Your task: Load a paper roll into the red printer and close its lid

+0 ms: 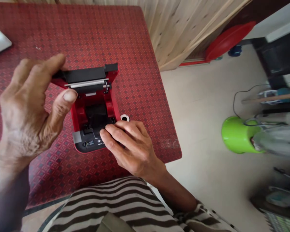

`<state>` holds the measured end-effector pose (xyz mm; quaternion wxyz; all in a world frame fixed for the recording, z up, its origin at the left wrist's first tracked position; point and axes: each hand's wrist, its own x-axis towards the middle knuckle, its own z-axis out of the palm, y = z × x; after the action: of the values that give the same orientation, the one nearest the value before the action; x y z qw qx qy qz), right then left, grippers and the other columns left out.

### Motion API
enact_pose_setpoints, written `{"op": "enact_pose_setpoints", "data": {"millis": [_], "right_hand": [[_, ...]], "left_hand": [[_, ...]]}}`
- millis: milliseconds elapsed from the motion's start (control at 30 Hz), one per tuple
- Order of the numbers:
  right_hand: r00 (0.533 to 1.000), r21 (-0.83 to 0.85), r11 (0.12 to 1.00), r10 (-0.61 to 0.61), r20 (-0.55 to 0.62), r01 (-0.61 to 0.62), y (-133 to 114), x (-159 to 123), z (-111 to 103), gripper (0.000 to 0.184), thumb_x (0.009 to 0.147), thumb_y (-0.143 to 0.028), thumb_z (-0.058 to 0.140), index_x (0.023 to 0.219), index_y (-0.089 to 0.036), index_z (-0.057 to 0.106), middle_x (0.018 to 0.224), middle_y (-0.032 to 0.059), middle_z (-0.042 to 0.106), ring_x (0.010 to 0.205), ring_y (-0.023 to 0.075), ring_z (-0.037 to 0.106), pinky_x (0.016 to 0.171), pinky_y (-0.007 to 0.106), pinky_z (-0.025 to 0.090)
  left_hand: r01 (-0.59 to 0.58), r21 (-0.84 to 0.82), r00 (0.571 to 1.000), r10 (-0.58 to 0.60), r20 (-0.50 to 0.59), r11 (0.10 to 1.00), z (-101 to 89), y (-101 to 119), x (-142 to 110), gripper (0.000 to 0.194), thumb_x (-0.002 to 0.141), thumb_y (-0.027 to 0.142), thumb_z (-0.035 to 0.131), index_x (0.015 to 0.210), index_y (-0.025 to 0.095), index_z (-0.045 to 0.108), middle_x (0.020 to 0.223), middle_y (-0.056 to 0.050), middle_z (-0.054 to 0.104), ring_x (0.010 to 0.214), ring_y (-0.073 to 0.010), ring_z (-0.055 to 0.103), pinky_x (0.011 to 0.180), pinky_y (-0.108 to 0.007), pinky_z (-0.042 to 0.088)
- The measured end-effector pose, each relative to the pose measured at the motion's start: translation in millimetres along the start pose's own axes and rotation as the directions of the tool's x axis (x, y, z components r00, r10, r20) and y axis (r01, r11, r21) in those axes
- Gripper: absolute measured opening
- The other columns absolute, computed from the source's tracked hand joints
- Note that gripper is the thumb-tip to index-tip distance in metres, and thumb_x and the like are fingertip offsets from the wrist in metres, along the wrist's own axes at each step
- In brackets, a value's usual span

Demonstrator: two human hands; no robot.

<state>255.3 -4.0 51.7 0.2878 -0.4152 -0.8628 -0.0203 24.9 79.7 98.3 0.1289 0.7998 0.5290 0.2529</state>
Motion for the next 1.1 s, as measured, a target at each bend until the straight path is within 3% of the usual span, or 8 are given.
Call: {"op": "enact_pose_setpoints", "data": {"millis": [167, 300, 400, 533, 633, 1100], "right_hand": [[1.000, 0.006, 1.000, 0.021, 0.013, -0.021, -1.5, -1.8, -1.3, 0.023, 0.096, -0.024, 0.070, 0.116, -0.013, 0.071, 0.113, 0.0045, 0.078, 0.108, 0.0194, 0.062, 0.087, 0.038, 0.049], [0.999, 0.001, 1.000, 0.025, 0.042, -0.025, -2.4, -2.4, -2.6, 0.029, 0.097, -0.030, 0.070, 0.119, -0.012, 0.071, 0.116, 0.0053, 0.079, 0.109, 0.0209, 0.062, 0.090, 0.039, 0.050], [0.999, 0.001, 1.000, 0.025, 0.046, -0.025, -3.5, -2.7, -3.0, 0.031, 0.095, -0.030, 0.072, 0.120, -0.011, 0.071, 0.116, 0.0050, 0.079, 0.109, 0.0214, 0.062, 0.091, 0.038, 0.050], [0.999, -0.006, 0.999, 0.034, 0.038, -0.033, -4.5, -3.1, -3.5, 0.028, 0.096, -0.029, 0.072, 0.118, -0.012, 0.072, 0.116, 0.0057, 0.079, 0.109, 0.0215, 0.062, 0.091, 0.039, 0.050], [0.998, -0.032, 0.998, 0.046, 0.047, -0.045, -4.5, -3.6, -5.1, 0.025, 0.098, -0.030, 0.068, 0.117, -0.014, 0.072, 0.116, 0.0062, 0.079, 0.109, 0.0210, 0.062, 0.091, 0.039, 0.050], [0.992, -0.064, 0.990, 0.128, -0.016, -0.129, -10.4, -15.8, -1.6, 0.027, 0.095, -0.029, 0.071, 0.118, -0.015, 0.071, 0.118, 0.0081, 0.079, 0.105, 0.0240, 0.066, 0.088, 0.042, 0.050]], "left_hand": [[-0.061, -0.077, 0.998, 0.059, -0.021, 0.995, 9.4, 5.4, -35.2, 0.051, 0.099, 0.050, 0.051, 0.146, 0.031, 0.060, 0.134, -0.006, 0.066, 0.128, -0.0322, 0.059, 0.116, -0.052, 0.039], [-0.130, -0.055, 0.991, 0.130, -0.003, 0.990, 20.1, 5.1, -63.8, 0.056, 0.095, 0.046, 0.059, 0.150, 0.044, 0.052, 0.138, -0.008, 0.064, 0.125, -0.0370, 0.060, 0.108, -0.055, 0.041], [-0.173, -0.004, 0.985, 0.174, 0.024, 0.985, 27.5, 4.7, -74.9, 0.064, 0.093, 0.051, 0.060, 0.155, 0.044, 0.045, 0.139, -0.011, 0.062, 0.128, -0.0392, 0.059, 0.106, -0.056, 0.041], [-0.252, 0.062, 0.967, 0.250, 0.039, 0.966, 31.8, 3.3, -78.5, 0.076, 0.088, 0.061, 0.064, 0.157, 0.036, 0.044, 0.140, -0.016, 0.061, 0.129, -0.0418, 0.058, 0.103, -0.055, 0.041], [-0.269, 0.092, 0.963, 0.267, 0.036, 0.959, 33.0, 1.2, -78.6, 0.079, 0.086, 0.058, 0.068, 0.157, 0.035, 0.044, 0.141, -0.017, 0.061, 0.130, -0.0414, 0.058, 0.102, -0.054, 0.042], [-0.183, 0.043, 0.982, 0.181, 0.043, 0.982, 39.6, -0.7, -84.5, 0.100, 0.067, 0.056, 0.087, 0.156, 0.043, 0.043, 0.144, -0.011, 0.061, 0.133, -0.0439, 0.058, 0.106, -0.053, 0.044]]}}
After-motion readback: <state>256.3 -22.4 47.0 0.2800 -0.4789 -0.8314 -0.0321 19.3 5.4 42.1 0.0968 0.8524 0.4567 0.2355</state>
